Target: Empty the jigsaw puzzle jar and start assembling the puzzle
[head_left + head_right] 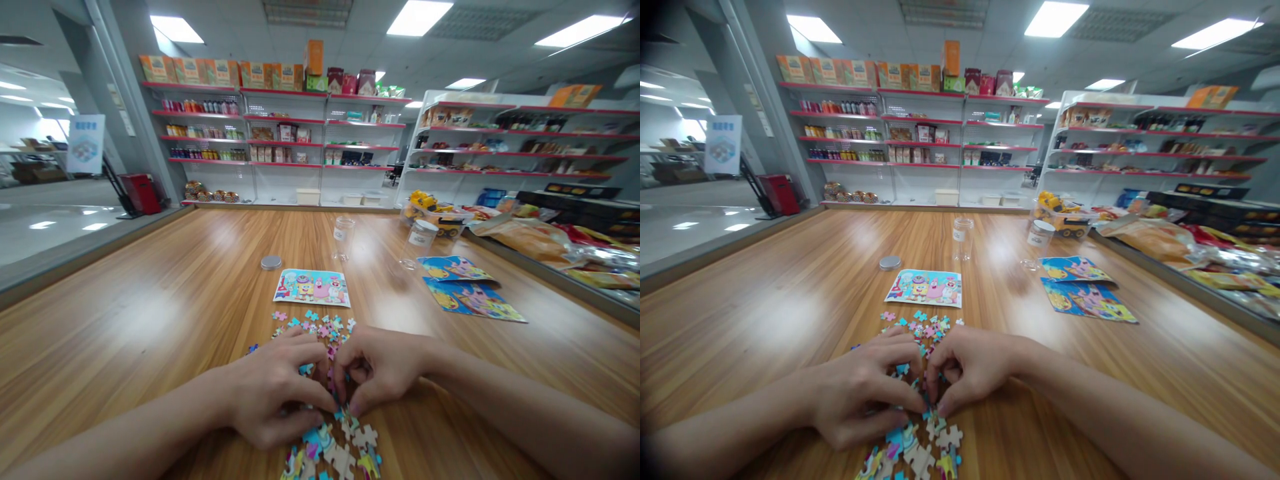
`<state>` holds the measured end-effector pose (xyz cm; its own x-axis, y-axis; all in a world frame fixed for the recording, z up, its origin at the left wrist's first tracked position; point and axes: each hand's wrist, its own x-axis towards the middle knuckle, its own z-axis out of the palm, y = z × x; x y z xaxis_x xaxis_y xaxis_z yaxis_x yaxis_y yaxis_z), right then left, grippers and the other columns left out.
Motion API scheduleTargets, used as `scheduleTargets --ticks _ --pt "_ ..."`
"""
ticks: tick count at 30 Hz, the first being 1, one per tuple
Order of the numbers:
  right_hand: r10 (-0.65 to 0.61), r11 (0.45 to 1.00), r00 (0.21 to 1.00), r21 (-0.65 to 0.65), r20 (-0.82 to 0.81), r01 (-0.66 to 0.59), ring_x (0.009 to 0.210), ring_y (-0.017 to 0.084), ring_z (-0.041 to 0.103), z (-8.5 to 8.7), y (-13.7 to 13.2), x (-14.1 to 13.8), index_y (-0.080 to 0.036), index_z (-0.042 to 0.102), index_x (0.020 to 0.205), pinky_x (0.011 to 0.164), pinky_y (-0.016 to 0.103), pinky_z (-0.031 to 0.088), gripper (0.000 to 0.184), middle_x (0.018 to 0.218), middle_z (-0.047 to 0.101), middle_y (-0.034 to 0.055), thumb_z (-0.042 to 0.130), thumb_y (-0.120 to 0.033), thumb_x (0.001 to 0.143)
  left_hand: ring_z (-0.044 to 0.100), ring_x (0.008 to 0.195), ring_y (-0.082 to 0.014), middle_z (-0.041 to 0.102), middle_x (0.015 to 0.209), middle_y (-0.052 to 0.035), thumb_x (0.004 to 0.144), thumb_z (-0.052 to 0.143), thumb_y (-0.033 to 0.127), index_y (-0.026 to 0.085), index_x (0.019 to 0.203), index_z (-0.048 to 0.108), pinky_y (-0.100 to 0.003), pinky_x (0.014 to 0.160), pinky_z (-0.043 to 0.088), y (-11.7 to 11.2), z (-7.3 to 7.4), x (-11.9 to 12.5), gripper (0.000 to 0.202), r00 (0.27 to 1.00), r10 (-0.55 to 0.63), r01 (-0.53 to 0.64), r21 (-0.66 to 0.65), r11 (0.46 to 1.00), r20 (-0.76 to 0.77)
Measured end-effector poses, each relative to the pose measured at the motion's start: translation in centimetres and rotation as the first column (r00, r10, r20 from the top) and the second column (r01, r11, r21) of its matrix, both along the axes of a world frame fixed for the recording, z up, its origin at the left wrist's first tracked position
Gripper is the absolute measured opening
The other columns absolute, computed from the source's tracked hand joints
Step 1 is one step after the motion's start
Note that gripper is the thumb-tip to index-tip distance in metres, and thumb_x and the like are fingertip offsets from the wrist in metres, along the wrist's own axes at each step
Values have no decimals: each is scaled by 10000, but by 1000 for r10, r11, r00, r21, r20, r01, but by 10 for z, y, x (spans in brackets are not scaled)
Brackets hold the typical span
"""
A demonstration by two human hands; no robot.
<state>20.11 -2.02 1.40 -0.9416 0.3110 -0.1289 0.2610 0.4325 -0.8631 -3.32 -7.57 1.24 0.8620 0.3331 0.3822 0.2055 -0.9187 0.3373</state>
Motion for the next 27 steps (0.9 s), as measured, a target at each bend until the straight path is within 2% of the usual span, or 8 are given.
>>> scheduleTargets --ticks 5,11,15,17,20,22,24,27 --pt "6 1000 1000 9 5 -6 427 21 396 -2 0 0 -121 758 870 395 119 286 263 545 520 -73 853 -291 694 555 855 -190 596 953 -67 867 577 191 189 880 642 -354 807 409 1 -1 0 66 996 -12 12 2 1000 85" --pt "-15 999 999 -49 49 17 428 31 400 -4 2 2 -111 738 854 386 124 281 272 532 512 -72 843 -300 690 557 904 -207 590 989 -69 831 628 188 217 1051 663 -365 837 417 0 -1 0 224 999 -35 35 -12 999 29" --pt "0 993 993 -119 114 13 436 45 427 4 3 5 -100 711 823 393 129 309 251 523 520 -66 820 -287 696 548 873 -203 571 966 -71 834 628 200 211 983 673 -357 815 428 0 -2 0 156 998 -26 26 -6 1000 56" --pt "0 994 988 -110 155 17 433 43 427 12 3 5 -99 698 804 394 128 312 199 524 522 -68 794 -242 705 542 856 -199 566 954 -72 840 617 207 202 949 669 -352 800 430 1 -3 0 121 997 -31 31 -1 1000 77" --pt "-30 999 966 50 256 18 424 39 405 24 1 5 -107 689 791 393 127 295 88 507 486 -83 722 -127 712 543 852 -197 572 958 -73 850 603 213 193 956 654 -346 785 432 1 -3 0 119 995 -28 28 0 1000 91" --pt "-65 979 948 204 311 0 434 39 399 31 -1 4 -115 691 806 399 129 279 107 516 472 -86 703 -92 702 551 885 -211 586 992 -84 858 602 226 190 1041 643 -358 806 438 2 -3 0 191 997 -19 19 -1 1000 69" --pt "-87 945 941 326 327 -26 456 44 412 36 -4 2 -122 693 824 410 139 267 135 547 493 -78 734 -120 696 554 918 -229 593 1021 -98 866 605 247 184 1091 635 -379 834 441 2 -4 0 236 999 -8 8 6 1000 34" --pt "-72 901 961 432 265 -51 518 59 480 40 -12 -1 -136 702 858 457 150 301 172 624 582 -50 769 -168 702 555 938 -240 595 1046 -108 862 618 252 179 1074 644 -383 839 446 3 -5 1 225 1000 4 -4 33 999 2"
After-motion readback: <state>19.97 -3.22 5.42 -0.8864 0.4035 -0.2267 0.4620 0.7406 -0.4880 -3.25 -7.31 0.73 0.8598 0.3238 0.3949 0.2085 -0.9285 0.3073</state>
